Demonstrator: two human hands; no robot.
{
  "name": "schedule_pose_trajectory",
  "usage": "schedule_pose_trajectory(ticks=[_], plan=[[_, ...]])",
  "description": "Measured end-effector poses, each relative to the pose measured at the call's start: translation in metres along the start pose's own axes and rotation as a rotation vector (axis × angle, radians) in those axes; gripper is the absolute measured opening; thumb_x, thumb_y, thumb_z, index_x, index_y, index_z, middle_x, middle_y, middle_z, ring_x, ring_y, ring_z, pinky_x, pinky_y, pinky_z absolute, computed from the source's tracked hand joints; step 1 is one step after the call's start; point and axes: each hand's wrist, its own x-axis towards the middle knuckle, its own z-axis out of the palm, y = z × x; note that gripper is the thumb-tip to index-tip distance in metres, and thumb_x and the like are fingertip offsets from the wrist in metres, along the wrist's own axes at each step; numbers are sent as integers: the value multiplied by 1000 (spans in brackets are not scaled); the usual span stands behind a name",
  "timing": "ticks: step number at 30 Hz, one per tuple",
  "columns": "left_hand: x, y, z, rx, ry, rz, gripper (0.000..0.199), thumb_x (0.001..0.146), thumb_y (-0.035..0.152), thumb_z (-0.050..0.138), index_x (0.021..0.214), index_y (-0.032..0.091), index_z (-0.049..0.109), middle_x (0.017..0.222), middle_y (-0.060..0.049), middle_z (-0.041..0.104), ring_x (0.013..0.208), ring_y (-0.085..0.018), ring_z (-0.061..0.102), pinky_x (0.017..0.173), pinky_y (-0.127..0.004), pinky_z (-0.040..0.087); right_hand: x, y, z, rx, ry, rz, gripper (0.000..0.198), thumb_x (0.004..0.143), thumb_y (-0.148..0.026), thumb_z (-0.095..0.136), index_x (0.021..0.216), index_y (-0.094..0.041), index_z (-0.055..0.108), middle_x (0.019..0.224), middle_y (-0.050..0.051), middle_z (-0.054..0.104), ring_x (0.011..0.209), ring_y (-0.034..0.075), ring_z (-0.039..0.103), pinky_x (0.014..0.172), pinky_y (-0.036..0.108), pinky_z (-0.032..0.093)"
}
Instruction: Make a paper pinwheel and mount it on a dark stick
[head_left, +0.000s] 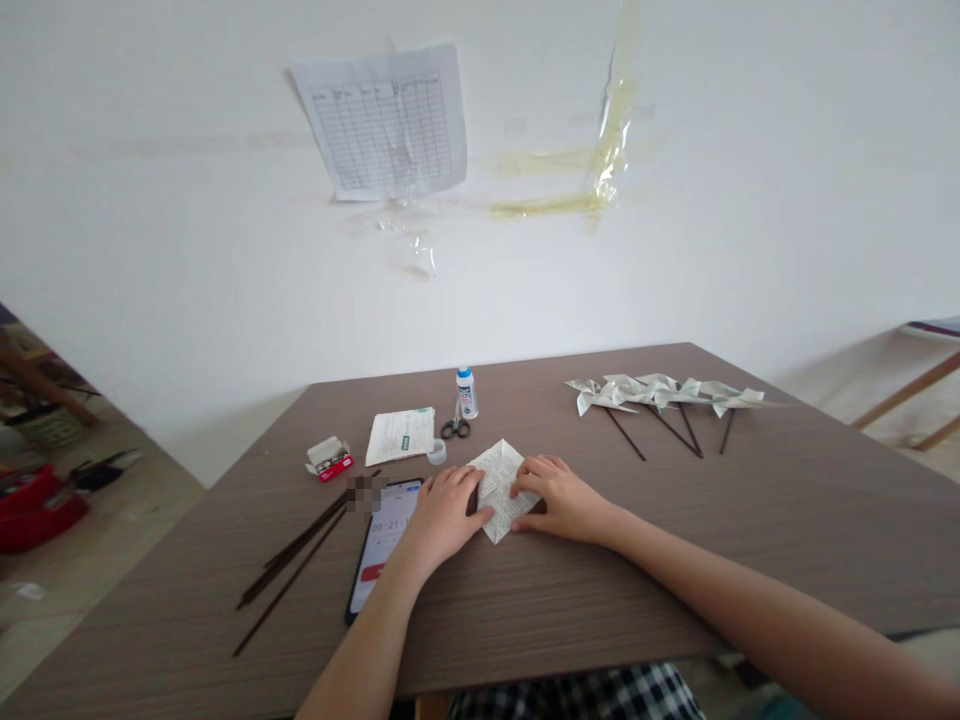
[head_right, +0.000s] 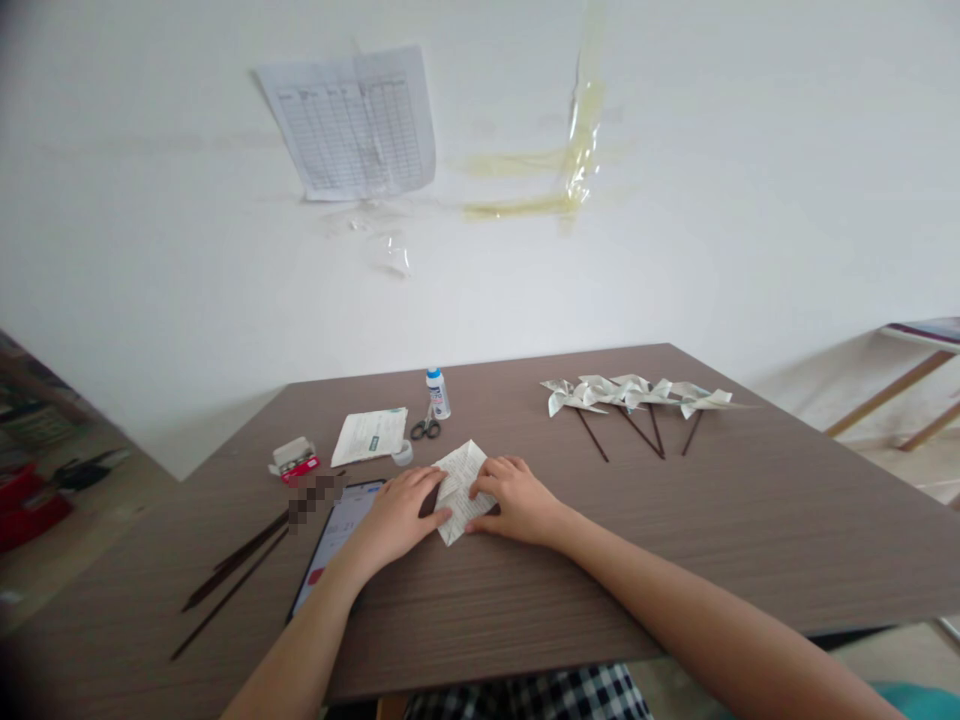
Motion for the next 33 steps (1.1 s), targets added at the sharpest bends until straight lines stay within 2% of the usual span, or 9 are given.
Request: schedule_pose_trajectory(ticks=[2, 4, 9, 14, 21, 26, 33], plan=[[1, -1, 0, -1, 0, 2, 56, 109, 31, 72, 165, 24, 68, 180, -16, 63, 171, -40, 54, 142, -63, 41, 0, -5, 5, -39, 19, 19, 46, 88, -52, 105, 119, -24, 87, 125, 11, 81, 125, 36, 77, 128, 61, 53], [1, -2, 0, -1, -15, -1, 57, 110, 32, 72, 166, 25, 67, 181, -16, 62, 172, -40, 53, 142, -64, 41, 1, -8, 9, -59, 22, 49, 45, 89, -54, 104, 119, -25, 86, 125, 12, 80, 127, 37, 76, 130, 65, 51], [3, -5, 1, -6, -26, -7, 59, 110, 35, 71, 168, 25, 65, 182, -16, 60, 173, -40, 51, 143, -63, 39, 4, -8, 11, -20, 8, 127, 30, 96, -43, 99, 118, -26, 87, 127, 11, 80, 132, 38, 75, 125, 63, 55], [4, -7, 3, -8, -33, -9, 60, 109, 37, 71, 168, 26, 65, 183, -16, 60, 173, -39, 50, 143, -62, 38, 4, -4, 12, 9, 26, 133, 26, 98, -35, 97, 121, -28, 88, 128, 11, 82, 133, 39, 77, 131, 69, 51], [3, -5, 2, -11, -36, -3, 61, 110, 36, 69, 170, 26, 63, 183, -15, 59, 173, -39, 51, 143, -61, 39, 3, 8, 12, 33, 31, 15, 22, 105, -27, 87, 126, -31, 88, 124, 9, 87, 129, 36, 80, 137, 73, 42], [3, -4, 0, 1, -61, -23, 62, 111, 38, 68, 172, 29, 61, 186, -13, 57, 176, -37, 47, 144, -60, 36, 2, 18, 3, 58, -16, -30, 30, 106, -19, 84, 130, -35, 91, 127, 8, 89, 130, 32, 81, 141, 68, 39], [2, -4, 0, -13, -48, -11, 62, 110, 36, 69, 171, 26, 62, 185, -15, 57, 175, -37, 48, 144, -60, 36, 3, 25, -4, 27, -22, -164, 16, 111, -26, 82, 119, -33, 94, 120, 5, 90, 121, 27, 83, 141, 67, 36]])
